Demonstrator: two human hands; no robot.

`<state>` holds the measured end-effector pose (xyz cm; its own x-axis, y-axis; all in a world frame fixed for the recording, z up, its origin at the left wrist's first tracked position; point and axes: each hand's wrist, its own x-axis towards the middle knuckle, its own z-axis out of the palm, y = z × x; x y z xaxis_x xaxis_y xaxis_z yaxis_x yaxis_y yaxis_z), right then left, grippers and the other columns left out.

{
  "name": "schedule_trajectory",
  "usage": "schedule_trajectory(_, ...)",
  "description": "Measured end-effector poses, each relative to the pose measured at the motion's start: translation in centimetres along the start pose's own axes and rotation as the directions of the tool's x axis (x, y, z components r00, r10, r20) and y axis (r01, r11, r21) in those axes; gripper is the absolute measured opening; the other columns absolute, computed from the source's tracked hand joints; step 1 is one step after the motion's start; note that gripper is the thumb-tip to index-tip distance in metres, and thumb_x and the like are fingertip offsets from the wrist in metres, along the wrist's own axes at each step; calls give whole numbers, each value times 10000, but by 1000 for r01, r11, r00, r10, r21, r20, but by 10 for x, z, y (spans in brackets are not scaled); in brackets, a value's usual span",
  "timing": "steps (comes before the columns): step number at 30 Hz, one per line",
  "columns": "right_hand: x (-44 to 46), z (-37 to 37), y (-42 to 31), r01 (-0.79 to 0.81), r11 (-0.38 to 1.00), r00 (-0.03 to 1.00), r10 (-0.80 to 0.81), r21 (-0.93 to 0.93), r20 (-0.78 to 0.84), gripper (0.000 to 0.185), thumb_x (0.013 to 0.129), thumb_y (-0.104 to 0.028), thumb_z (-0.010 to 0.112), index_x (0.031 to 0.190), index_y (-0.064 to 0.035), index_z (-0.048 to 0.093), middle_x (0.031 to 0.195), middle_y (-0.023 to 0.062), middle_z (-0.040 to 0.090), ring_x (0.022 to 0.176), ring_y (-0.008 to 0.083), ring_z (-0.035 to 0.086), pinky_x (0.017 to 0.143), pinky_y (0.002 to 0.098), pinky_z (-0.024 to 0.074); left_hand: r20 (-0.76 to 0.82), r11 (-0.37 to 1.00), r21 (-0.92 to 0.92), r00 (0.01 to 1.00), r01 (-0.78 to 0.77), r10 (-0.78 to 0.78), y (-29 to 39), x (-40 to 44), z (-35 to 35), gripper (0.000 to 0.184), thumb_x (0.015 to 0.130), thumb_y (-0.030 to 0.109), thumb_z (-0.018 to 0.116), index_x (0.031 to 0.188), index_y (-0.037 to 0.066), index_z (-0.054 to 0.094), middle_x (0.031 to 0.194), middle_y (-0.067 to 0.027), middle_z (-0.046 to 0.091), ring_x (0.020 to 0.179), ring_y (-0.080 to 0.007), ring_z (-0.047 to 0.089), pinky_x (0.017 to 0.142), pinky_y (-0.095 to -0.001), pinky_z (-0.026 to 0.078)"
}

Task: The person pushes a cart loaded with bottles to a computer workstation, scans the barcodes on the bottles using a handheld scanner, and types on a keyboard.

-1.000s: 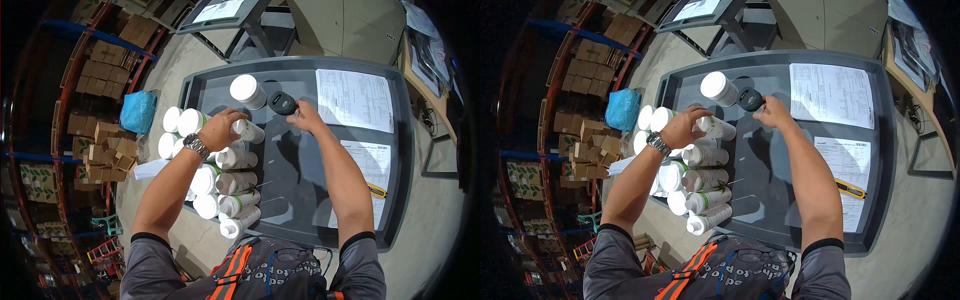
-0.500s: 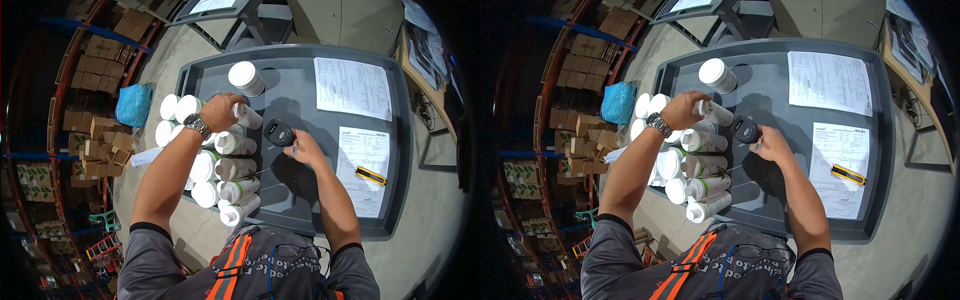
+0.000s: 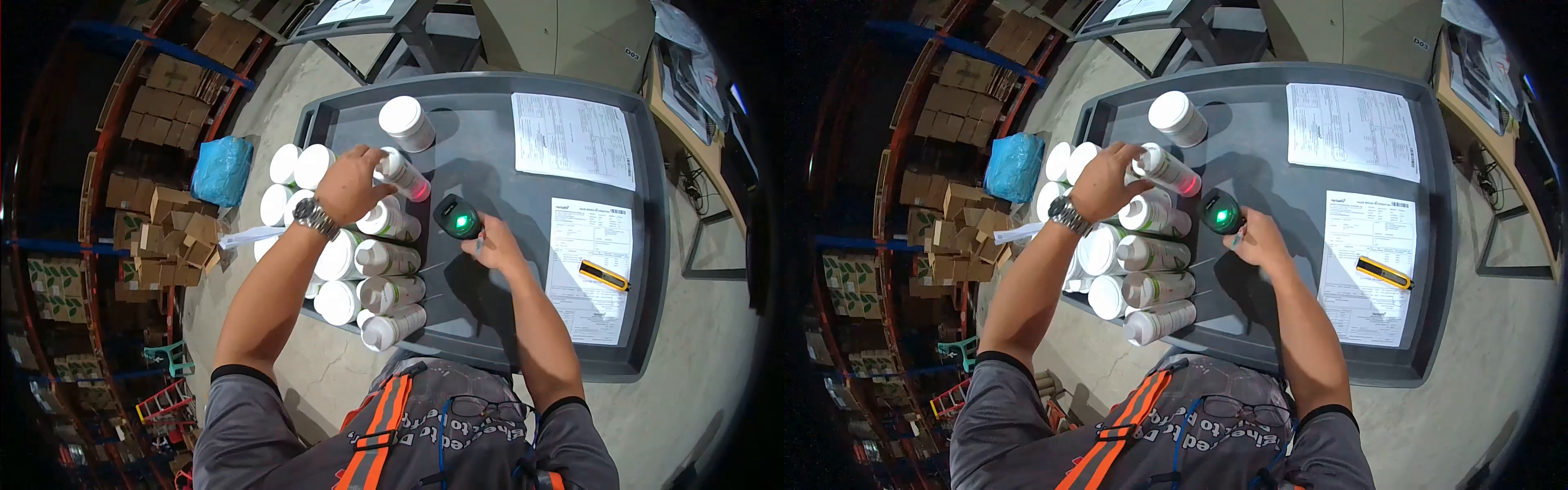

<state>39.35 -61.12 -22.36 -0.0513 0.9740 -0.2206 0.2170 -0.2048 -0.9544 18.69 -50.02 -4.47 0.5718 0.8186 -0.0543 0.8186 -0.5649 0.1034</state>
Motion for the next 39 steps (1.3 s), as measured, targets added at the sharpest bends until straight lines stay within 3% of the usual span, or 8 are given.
schedule_trajectory(4,-5,-2,2,-49,998,999,49,-34,15,388,673,-147,676,1031,-6,632,857,197,672,838,372,651,774,391,498,286,991,50,952,-128,108,0,-34,0,462,710,229,795,1095,40,625,1024,-179,609,936,-355,614,851,-434,498)
schedule_trajectory(10,-32,7,-7,-3,1000,998,4,-27,57,401,663,-154,655,1033,1,638,785,175,655,744,332,639,730,368,498,224,964,213,968,-160,111,-3,-32,29,421,739,222,767,1086,29,626,1042,-195,615,966,-370,609,840,-441,504)
schedule_trajectory(13,-46,16,-4,-32,999,996,32,-8,89,395,654,-164,648,1013,2,640,729,156,630,664,304,604,688,354,489,95,960,247,983,131,-158,17,-24,36,397,811,299,711,1021,-19,596,993,-226,599,907,-360,614,732,-433,537)
schedule_trajectory(17,-63,19,5,-16,999,996,13,33,85,393,646,-167,651,999,5,635,683,131,598,611,253,567,656,339,477,66,971,193,989,-142,131,19,-30,38,556,798,302,732,1225,22,511,998,-220,587,920,-366,614,760,-427,529)
schedule_trajectory(19,-70,18,10,-17,999,997,14,39,81,394,645,-167,652,998,6,634,671,125,585,603,242,559,649,334,475,103,969,216,990,-118,97,18,-29,41,592,788,290,741,1260,34,491,1003,-218,582,922,-366,613,768,-423,527)
schedule_trajectory(24,-73,15,18,-38,999,999,37,28,16,374,639,-166,672,962,16,622,658,141,578,610,282,581,638,356,474,183,965,251,975,77,-126,24,-20,32,601,799,402,729,1224,41,504,940,-221,628,838,-361,651,712,-428,533)
schedule_trajectory(31,-72,12,21,19,1000,1000,-19,7,-11,326,645,-158,685,892,31,589,659,158,571,617,310,580,640,365,472,143,940,319,974,121,-174,38,-17,34,615,770,518,729,1044,-7,560,765,-173,685,728,-341,688,617,-417,543)
schedule_trajectory(39,-76,11,15,20,1000,999,-19,3,-48,357,655,-160,690,940,34,598,803,227,647,799,404,640,738,401,492,125,924,320,957,210,-261,47,-18,27,658,727,557,752,996,-11,555,781,-189,687,756,-353,691,641,-417,549)
